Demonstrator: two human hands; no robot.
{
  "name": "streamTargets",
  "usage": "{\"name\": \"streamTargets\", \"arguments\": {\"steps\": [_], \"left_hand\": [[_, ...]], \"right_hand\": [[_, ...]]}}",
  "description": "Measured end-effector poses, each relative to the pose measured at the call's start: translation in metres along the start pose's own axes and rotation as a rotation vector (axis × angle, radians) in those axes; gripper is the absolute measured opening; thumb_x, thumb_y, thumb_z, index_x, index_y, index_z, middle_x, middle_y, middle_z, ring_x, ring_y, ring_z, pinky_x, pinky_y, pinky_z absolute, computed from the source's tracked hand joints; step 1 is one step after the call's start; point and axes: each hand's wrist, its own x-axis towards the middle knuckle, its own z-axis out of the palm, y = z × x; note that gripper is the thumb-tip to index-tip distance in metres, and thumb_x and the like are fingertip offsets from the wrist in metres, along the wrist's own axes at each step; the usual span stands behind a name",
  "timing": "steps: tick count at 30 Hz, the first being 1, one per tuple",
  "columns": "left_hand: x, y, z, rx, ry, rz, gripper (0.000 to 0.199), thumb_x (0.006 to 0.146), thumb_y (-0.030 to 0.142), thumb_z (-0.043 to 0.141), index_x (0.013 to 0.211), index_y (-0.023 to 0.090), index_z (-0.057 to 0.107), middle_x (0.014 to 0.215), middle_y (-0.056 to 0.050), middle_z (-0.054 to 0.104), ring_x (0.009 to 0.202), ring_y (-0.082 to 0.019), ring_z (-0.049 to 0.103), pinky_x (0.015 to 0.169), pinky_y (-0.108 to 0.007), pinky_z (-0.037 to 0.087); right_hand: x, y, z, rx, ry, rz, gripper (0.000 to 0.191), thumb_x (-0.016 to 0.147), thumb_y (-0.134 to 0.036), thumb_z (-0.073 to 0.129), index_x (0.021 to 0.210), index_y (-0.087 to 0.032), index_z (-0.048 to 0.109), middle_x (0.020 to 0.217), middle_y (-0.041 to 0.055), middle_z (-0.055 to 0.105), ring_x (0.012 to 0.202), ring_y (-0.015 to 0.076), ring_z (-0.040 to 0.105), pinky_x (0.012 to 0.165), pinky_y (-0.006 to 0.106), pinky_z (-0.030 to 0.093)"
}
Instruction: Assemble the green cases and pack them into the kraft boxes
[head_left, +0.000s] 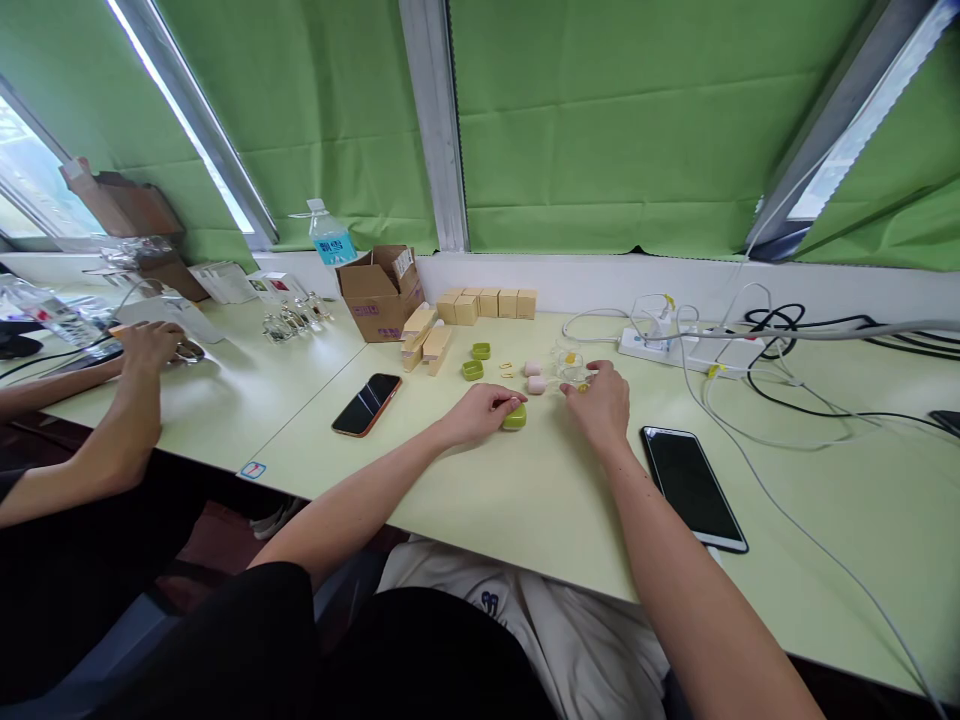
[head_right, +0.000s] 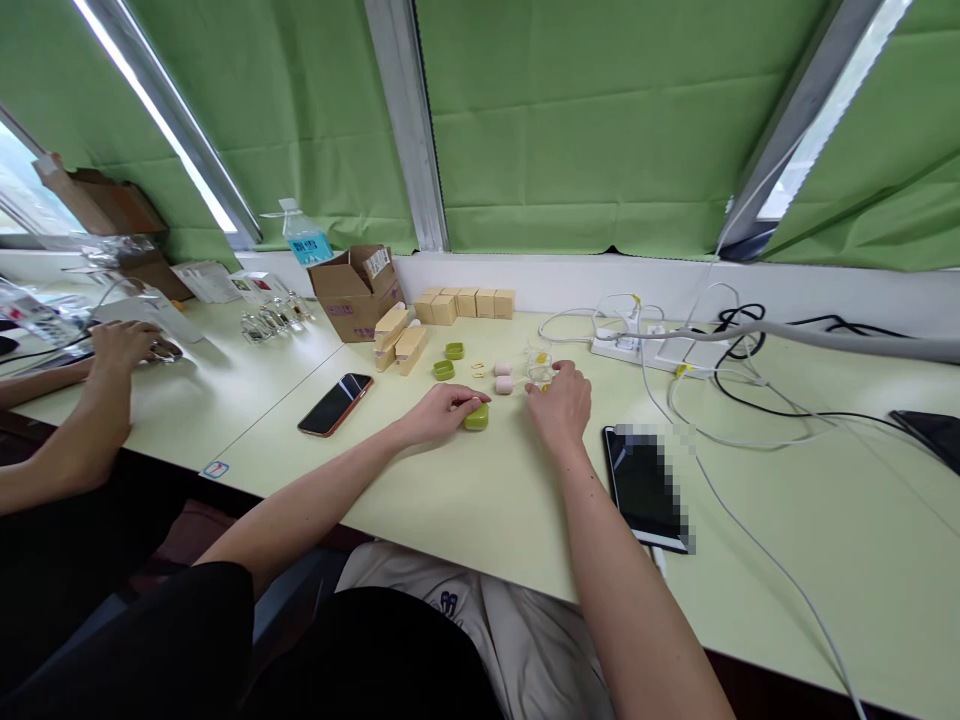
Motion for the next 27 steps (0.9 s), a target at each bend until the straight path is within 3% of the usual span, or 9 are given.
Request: {"name": "streamTargets", "arguments": {"steps": [3,6,10,13,15,18,20,22,27], "left_hand": [[0.001,0.001,0.000,0.177,-0.098,0.083,0.042,0.095,0.055,0.072,0.074,0.019,0.080,0.102,-0.011,0.086,0.068,-0.018,0.064,0.067,-0.032,0.056],[0.002,0.001,0.000,0.195,-0.082,0.077,0.044,0.098,0.056,0.071,0.079,0.018,0.083,0.104,-0.014,0.085,0.067,-0.019,0.064,0.071,-0.036,0.057],[0.006,-0.003,0.002,0.101,0.010,-0.008,0.038,0.093,0.054,0.079,0.093,0.017,0.088,0.092,-0.013,0.083,0.079,-0.023,0.072,0.081,-0.040,0.063],[0.009,-0.005,0.004,-0.085,0.063,-0.162,0.035,0.088,0.050,0.085,0.093,0.016,0.088,0.092,-0.011,0.083,0.082,-0.023,0.075,0.079,-0.038,0.066],[0.011,-0.003,0.004,-0.258,0.081,-0.284,0.032,0.087,0.046,0.088,0.091,0.014,0.086,0.092,-0.012,0.083,0.081,-0.023,0.077,0.075,-0.037,0.067],[0.012,0.002,0.002,-0.459,0.097,-0.426,0.026,0.088,0.035,0.086,0.087,0.010,0.081,0.090,-0.015,0.082,0.077,-0.025,0.080,0.073,-0.039,0.069],[0.011,0.007,0.000,-0.520,0.108,-0.474,0.020,0.089,0.028,0.082,0.085,0.009,0.078,0.085,-0.014,0.081,0.072,-0.024,0.080,0.072,-0.037,0.069],[0.010,0.010,-0.001,-0.544,0.123,-0.483,0.013,0.087,0.023,0.079,0.085,0.010,0.077,0.078,-0.011,0.078,0.068,-0.020,0.078,0.069,-0.034,0.068],[0.007,0.013,-0.002,-0.500,0.116,-0.526,0.015,0.085,0.027,0.077,0.083,0.013,0.076,0.068,-0.007,0.073,0.061,-0.020,0.074,0.060,-0.032,0.064]], "right_hand": [[-0.004,-0.001,0.002,-0.078,-0.056,-0.017,0.048,0.082,-0.037,0.083,0.122,-0.020,0.062,0.116,0.0176,0.071,0.114,0.0386,0.066,0.096,0.051,0.054],[-0.005,-0.002,0.006,-0.102,-0.087,-0.014,0.049,0.084,-0.036,0.085,0.123,-0.019,0.061,0.119,0.0188,0.070,0.111,0.0375,0.068,0.094,0.048,0.055],[-0.003,-0.001,0.010,-0.080,-0.079,-0.027,0.054,0.085,-0.041,0.087,0.125,-0.018,0.060,0.117,0.0186,0.069,0.105,0.0354,0.069,0.092,0.046,0.056],[-0.002,-0.004,0.005,-0.093,-0.014,-0.090,0.053,0.090,-0.045,0.080,0.130,-0.018,0.060,0.125,0.0208,0.065,0.107,0.0368,0.068,0.092,0.048,0.056],[-0.005,-0.010,-0.002,-0.104,0.037,-0.201,0.043,0.093,-0.038,0.074,0.131,-0.019,0.062,0.130,0.0208,0.063,0.114,0.0386,0.067,0.094,0.050,0.056],[-0.017,-0.028,-0.015,-0.024,0.048,-0.517,0.034,0.097,-0.026,0.062,0.131,-0.022,0.066,0.130,0.0183,0.066,0.118,0.0364,0.066,0.096,0.049,0.057],[-0.029,-0.042,-0.019,0.014,-0.040,-0.781,0.037,0.098,-0.026,0.060,0.134,-0.023,0.068,0.132,0.0179,0.067,0.117,0.0347,0.067,0.096,0.048,0.058],[-0.039,-0.053,-0.018,0.001,-0.139,-0.949,0.040,0.100,-0.024,0.058,0.138,-0.025,0.069,0.134,0.0165,0.069,0.113,0.0334,0.067,0.094,0.049,0.059],[-0.048,-0.062,-0.007,-0.049,-0.192,-0.998,0.040,0.102,-0.018,0.052,0.137,-0.021,0.071,0.132,0.0186,0.073,0.110,0.0334,0.069,0.086,0.048,0.060]]}}
